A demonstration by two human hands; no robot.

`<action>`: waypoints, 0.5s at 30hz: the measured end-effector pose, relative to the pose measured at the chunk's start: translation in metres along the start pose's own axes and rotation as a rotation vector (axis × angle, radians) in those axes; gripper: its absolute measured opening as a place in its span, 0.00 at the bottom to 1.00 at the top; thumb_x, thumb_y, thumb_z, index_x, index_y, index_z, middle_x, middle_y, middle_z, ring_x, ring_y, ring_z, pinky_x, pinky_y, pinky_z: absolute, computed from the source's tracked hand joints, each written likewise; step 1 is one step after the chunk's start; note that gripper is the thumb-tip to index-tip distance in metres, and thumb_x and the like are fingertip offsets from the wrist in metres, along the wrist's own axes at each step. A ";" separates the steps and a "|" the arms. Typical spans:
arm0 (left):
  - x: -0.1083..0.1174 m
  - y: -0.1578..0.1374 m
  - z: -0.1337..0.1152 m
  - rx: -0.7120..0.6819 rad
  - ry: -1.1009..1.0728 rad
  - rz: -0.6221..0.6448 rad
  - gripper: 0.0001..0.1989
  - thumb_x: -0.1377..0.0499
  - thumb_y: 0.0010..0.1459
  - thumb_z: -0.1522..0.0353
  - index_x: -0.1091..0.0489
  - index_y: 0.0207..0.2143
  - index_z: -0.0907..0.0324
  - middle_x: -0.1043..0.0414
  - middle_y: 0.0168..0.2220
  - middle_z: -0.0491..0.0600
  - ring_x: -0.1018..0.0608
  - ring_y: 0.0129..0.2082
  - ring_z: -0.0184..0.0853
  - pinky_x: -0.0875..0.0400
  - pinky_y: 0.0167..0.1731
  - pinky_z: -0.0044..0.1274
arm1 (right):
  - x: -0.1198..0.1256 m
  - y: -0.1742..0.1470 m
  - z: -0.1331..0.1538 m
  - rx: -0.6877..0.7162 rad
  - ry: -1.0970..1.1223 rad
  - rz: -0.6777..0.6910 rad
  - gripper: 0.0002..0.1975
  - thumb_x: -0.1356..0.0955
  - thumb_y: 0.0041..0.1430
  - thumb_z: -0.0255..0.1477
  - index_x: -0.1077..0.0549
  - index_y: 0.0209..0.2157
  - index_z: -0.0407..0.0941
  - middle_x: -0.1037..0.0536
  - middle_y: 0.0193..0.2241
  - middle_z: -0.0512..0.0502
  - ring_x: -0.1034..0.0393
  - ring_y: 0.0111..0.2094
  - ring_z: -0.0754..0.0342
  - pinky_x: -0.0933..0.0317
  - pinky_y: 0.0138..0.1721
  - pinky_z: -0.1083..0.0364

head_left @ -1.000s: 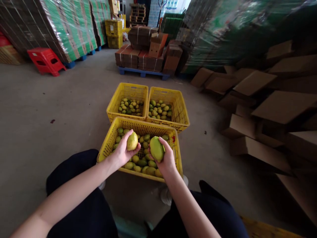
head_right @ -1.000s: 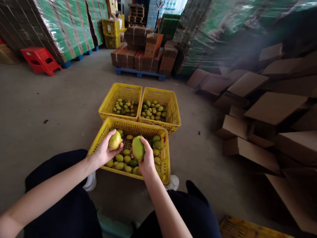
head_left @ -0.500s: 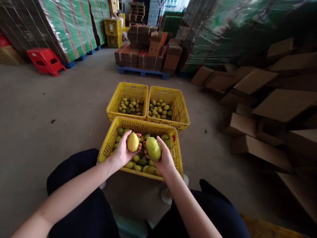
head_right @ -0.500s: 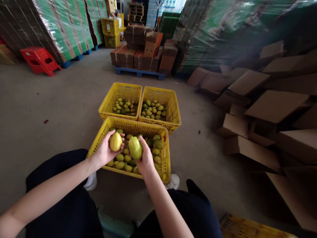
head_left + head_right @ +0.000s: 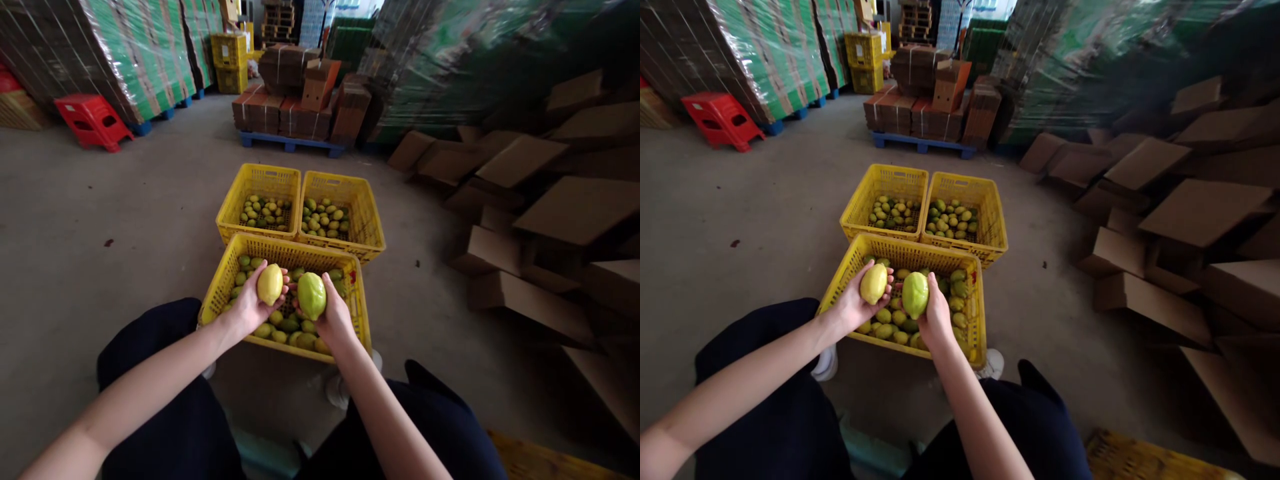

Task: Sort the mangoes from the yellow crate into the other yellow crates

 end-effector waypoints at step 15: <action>-0.001 -0.002 0.001 0.005 0.023 -0.079 0.11 0.51 0.65 0.69 0.32 0.36 0.68 0.26 0.28 0.56 0.20 0.29 0.33 0.22 0.30 0.19 | 0.007 0.007 -0.010 -0.217 0.187 0.003 0.08 0.37 0.59 0.28 0.28 0.33 0.39 0.22 0.20 0.44 0.27 0.21 0.54 0.29 0.21 0.57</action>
Point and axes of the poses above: each hand's wrist, its own y-axis towards the middle knuckle, its own x-axis out of the back of the hand, z = x × y, the point moved 7 cm from there along y, towards the middle knuckle
